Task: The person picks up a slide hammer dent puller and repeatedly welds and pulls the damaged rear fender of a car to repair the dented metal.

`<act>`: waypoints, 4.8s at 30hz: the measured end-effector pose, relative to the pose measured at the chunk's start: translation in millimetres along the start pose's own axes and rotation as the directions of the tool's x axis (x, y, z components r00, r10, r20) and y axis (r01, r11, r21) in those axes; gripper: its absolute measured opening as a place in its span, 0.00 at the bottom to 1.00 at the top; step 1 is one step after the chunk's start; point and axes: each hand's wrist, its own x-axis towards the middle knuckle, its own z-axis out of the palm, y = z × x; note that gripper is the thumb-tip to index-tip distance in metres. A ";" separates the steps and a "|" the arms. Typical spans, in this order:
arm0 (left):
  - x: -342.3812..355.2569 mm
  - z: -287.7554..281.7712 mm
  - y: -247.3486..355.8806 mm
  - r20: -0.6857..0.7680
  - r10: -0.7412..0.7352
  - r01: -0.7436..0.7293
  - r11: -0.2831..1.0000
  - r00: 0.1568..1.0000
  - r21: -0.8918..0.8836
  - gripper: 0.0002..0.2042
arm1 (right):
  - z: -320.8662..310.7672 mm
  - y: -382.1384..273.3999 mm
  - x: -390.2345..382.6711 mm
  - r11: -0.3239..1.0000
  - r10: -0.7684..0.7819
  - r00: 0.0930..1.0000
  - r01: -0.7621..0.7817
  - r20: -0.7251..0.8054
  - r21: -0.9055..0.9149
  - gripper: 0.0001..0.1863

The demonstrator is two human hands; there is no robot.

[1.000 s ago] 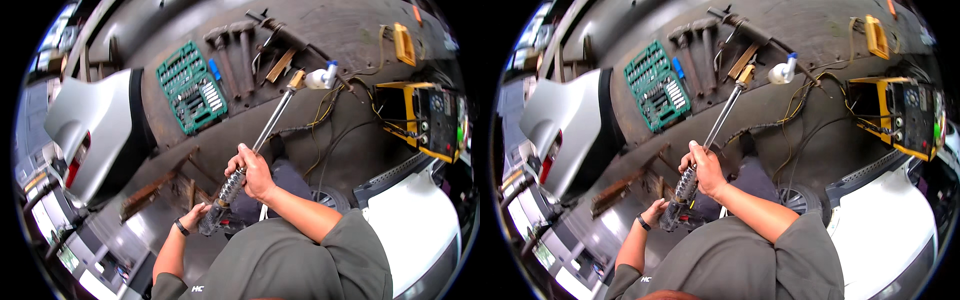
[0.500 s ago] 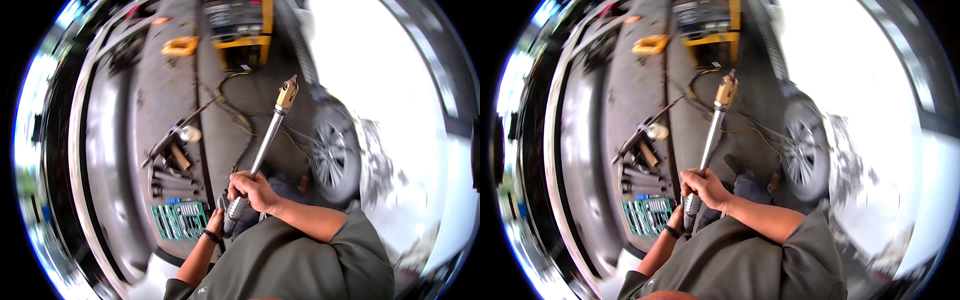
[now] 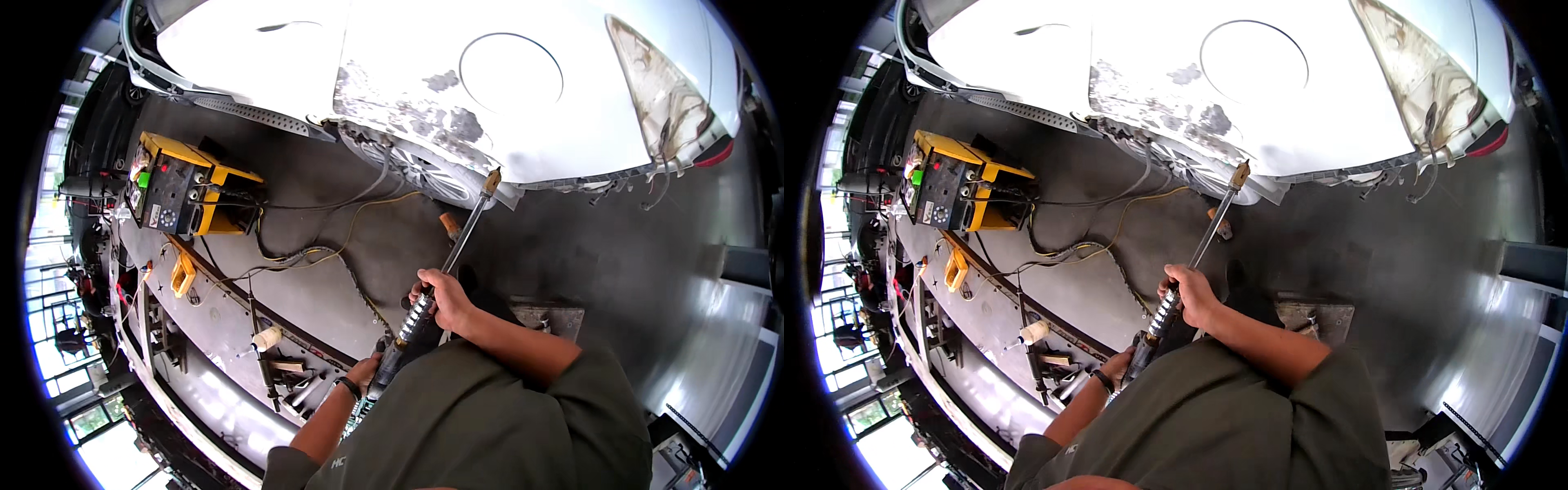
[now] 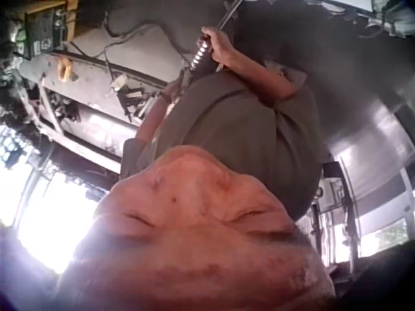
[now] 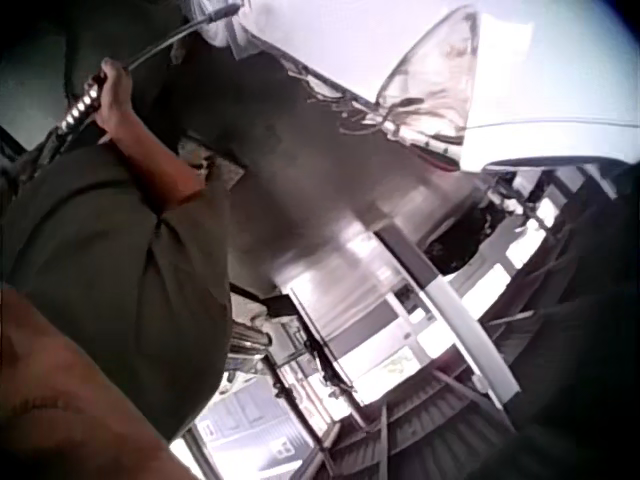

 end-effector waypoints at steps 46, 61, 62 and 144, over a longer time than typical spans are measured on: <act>7.9 32.1 -6.9 0.134 -0.342 0.352 0.934 0.930 -0.064 0.24 | -15.4 -27.1 36.3 0.988 0.152 0.988 -0.152 -0.028 0.005 0.09; -0.5 34.0 -10.0 0.167 -0.244 0.254 0.966 0.955 -0.042 0.30 | -22.1 8.8 36.5 0.981 -0.192 0.976 0.187 0.103 0.052 0.08; -5.7 43.6 -2.9 0.125 -0.266 0.272 0.962 0.956 -0.038 0.26 | -24.1 6.8 35.6 0.983 -0.183 0.978 0.179 0.097 0.046 0.08; 55.2 6.6 -8.8 0.259 -0.367 0.379 0.925 0.893 0.004 0.32 | -27.7 -97.3 90.0 0.959 -0.277 0.961 0.277 0.023 -0.054 0.11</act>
